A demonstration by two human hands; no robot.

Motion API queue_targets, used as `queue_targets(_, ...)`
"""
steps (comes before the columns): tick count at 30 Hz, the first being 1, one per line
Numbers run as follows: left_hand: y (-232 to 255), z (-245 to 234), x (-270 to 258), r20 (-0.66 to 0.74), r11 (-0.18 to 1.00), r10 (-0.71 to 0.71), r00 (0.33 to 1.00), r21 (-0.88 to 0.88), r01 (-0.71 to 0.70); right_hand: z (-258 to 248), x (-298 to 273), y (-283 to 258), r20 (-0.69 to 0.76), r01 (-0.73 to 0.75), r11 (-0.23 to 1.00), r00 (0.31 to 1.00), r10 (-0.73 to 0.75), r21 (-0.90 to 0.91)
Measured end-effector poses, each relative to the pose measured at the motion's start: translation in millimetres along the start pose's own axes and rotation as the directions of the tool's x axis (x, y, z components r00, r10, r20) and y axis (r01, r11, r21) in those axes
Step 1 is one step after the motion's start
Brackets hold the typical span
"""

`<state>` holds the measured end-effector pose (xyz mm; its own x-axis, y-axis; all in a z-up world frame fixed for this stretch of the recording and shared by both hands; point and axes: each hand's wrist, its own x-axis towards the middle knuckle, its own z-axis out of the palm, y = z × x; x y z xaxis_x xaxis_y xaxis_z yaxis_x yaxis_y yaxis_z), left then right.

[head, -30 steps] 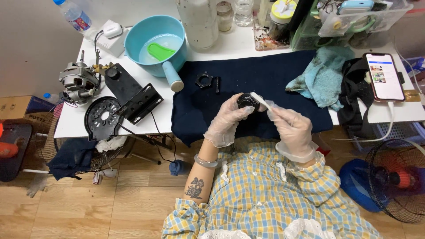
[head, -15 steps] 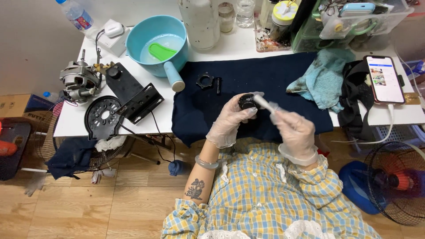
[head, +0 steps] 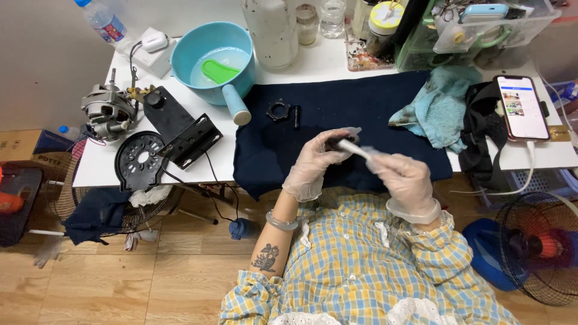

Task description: Clean a small mechanical part using a cotton swab and cleaning solution.

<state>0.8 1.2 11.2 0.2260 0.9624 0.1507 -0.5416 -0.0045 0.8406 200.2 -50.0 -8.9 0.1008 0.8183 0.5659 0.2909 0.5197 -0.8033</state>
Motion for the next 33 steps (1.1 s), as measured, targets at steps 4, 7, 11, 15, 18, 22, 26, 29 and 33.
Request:
queue_targets(4,-7.4,-4.6,2.6,0.084,0.987,0.136,0.987,0.080,-0.143,-3.4,-4.3,0.7,0.018,-0.032,0.995,0.999,0.030,0.091)
queue_targets(7,-7.7,-6.6,3.0,0.083,0.970,0.186,0.979,0.141,-0.196,-8.8,-5.1,6.7,-0.035,-0.037,0.989,0.999,0.042,0.141)
queue_targets(11,-13.9,-6.4,7.9,0.046,0.974,0.189,0.981,0.122,-0.193,-0.9,-3.1,-13.1,-0.127,-0.144,0.988,0.980,0.150,0.053)
queue_targets(15,-26.0,-18.6,11.2,0.024,0.973,0.193,0.981,0.122,-0.194,-0.1,-4.9,-13.8,-0.064,-0.138,0.990,0.989,0.137,-0.019)
queue_targets(18,-21.2,-12.2,6.4,0.072,0.977,0.142,0.987,0.153,-0.151,2.4,4.1,-29.1,-0.004,-0.122,0.985,0.992,0.122,-0.122)
queue_targets(22,-23.7,-10.0,3.3,0.062,0.943,0.117,0.991,0.305,-0.131,11.7,6.2,-29.0,0.014,-0.093,0.953,0.995,0.101,-0.288)
queue_targets(26,-26.1,-17.5,8.0,0.105,0.876,0.102,0.989,0.461,-0.139,4.4,6.2,-8.0,0.115,-0.022,0.936,0.991,0.066,-0.350)
queue_targets(29,-37.3,-22.7,10.6,0.105,0.942,0.096,0.990,0.313,-0.125,-6.2,6.5,5.0,0.111,0.002,0.904,0.992,0.051,-0.427)
queue_targets(33,-22.0,-14.2,1.4,0.084,0.960,0.081,0.993,0.260,-0.100,9.6,-2.0,-17.1,0.108,-0.072,0.962,0.989,0.104,-0.263)
